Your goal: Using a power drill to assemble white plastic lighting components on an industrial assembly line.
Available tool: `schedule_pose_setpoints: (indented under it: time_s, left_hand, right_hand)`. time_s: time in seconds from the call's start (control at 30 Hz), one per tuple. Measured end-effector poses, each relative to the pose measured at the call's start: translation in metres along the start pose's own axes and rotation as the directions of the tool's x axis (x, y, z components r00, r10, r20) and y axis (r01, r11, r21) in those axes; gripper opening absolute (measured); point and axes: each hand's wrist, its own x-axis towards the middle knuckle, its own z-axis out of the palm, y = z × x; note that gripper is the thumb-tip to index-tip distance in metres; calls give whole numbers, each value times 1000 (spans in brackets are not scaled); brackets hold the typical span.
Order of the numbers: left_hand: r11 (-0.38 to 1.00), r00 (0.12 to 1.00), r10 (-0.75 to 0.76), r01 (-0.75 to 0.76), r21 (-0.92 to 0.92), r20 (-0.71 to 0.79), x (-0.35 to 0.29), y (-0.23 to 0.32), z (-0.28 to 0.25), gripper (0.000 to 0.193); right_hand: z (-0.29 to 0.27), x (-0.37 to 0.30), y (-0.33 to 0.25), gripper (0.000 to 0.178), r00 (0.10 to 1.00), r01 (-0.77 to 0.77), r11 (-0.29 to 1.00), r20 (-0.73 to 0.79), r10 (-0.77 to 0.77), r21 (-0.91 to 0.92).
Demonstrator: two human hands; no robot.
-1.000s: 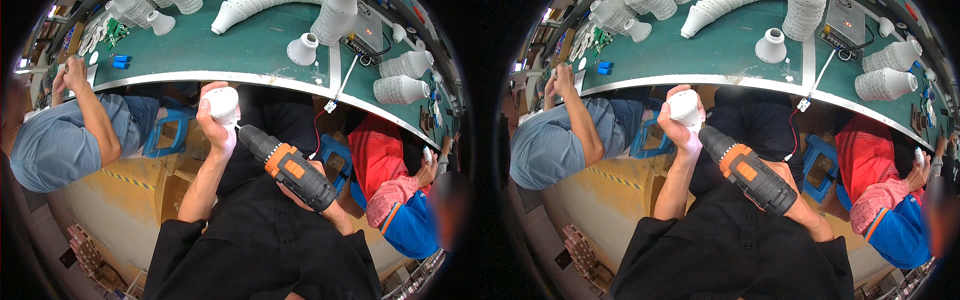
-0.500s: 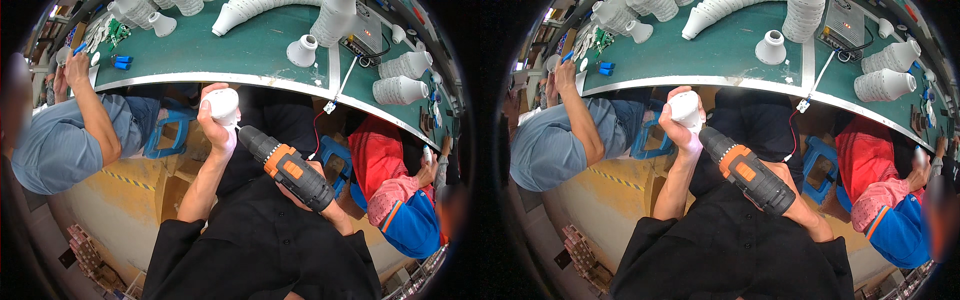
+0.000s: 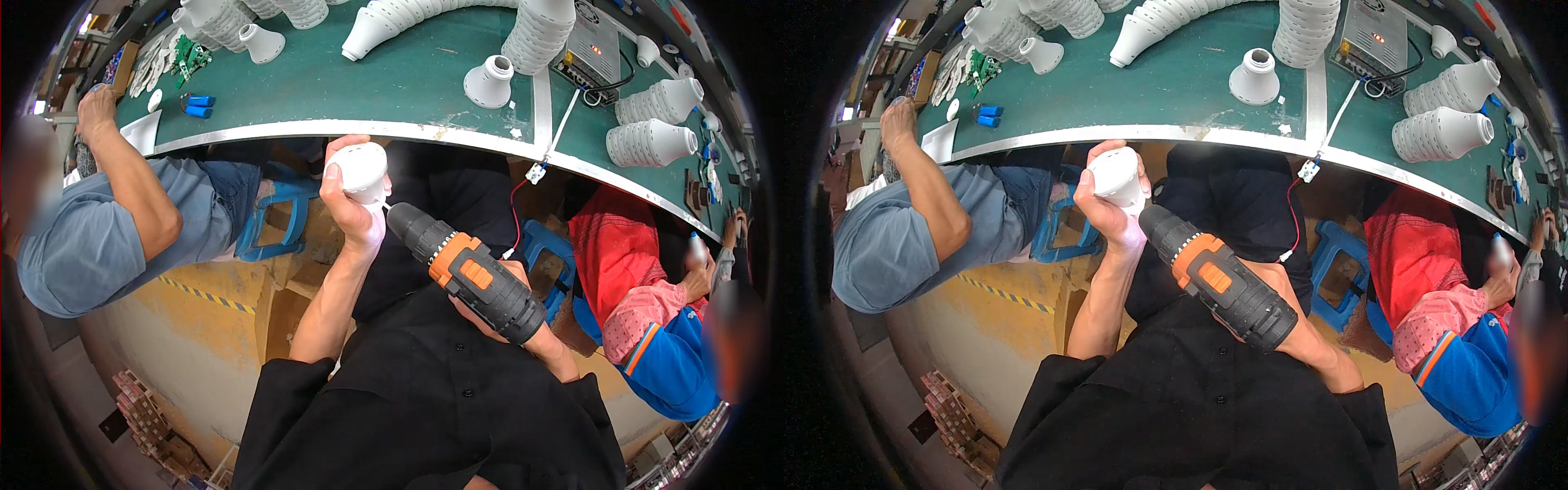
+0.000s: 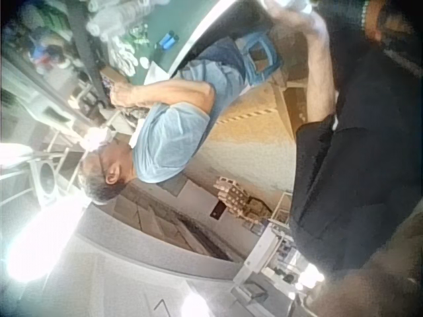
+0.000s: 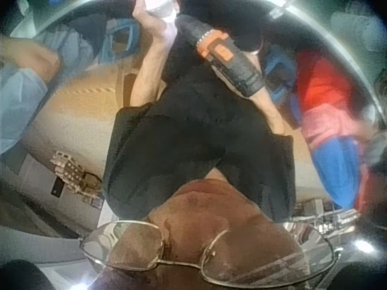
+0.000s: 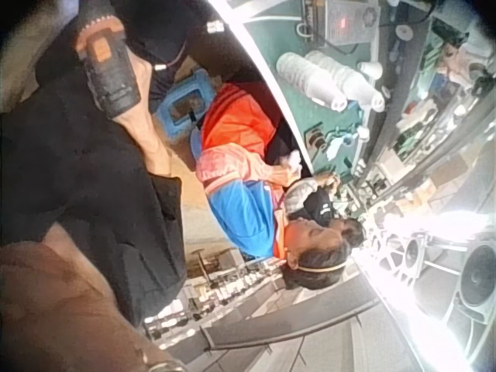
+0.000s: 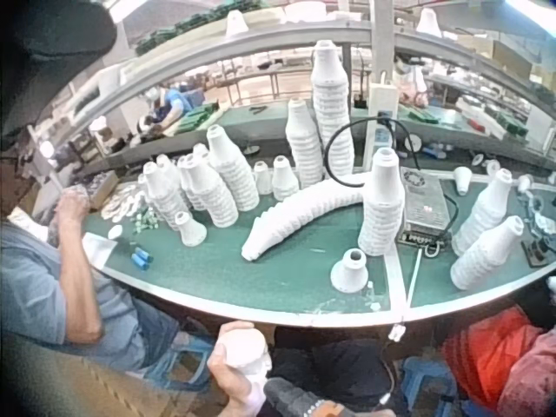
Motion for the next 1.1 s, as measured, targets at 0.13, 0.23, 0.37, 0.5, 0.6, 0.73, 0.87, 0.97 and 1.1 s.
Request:
schedule_pose_setpoints:
  time_s: [0.13,0.23,0.37,0.5,0.6,0.73,0.87,0.97,1.1]
  left_hand:
    - [1000,1000,-3,3,1,-1,0,0,-1,54]
    - [1000,1000,-2,2,10,11,1,1,-1,54]
    - [1000,1000,12,-12,28,18,0,1,-3,55]
    - [1000,1000,-13,14,17,-13,-1,2,-1,55]
    - [1000,1000,-20,20,12,-13,-2,2,-1,55]
    - [1000,1000,-8,8,-6,-2,-1,2,-4,54]
    - [999,1000,-23,22,-24,-18,-2,2,-1,54]
    - [1000,1000,-21,21,-3,-3,-3,3,-1,54]
    - [999,999,-36,36,-30,12,-4,2,2,55]
  right_hand:
    - [0,-3,2,44,993,-99,992,67,94,77]
    - [0,-4,1,43,988,-133,987,85,126,89]
    - [-3,2,0,42,976,-186,970,142,164,155]
    - [-3,2,-1,41,972,-204,971,146,186,124]
    - [-2,5,-1,36,960,-271,928,144,240,255]
    - [0,11,-1,31,944,-313,909,195,266,273]
    - [-4,14,-5,29,956,-268,944,177,235,193]
    - [-5,17,-4,30,954,-272,929,196,227,249]
    - [-3,21,-9,28,967,-241,948,137,216,208]
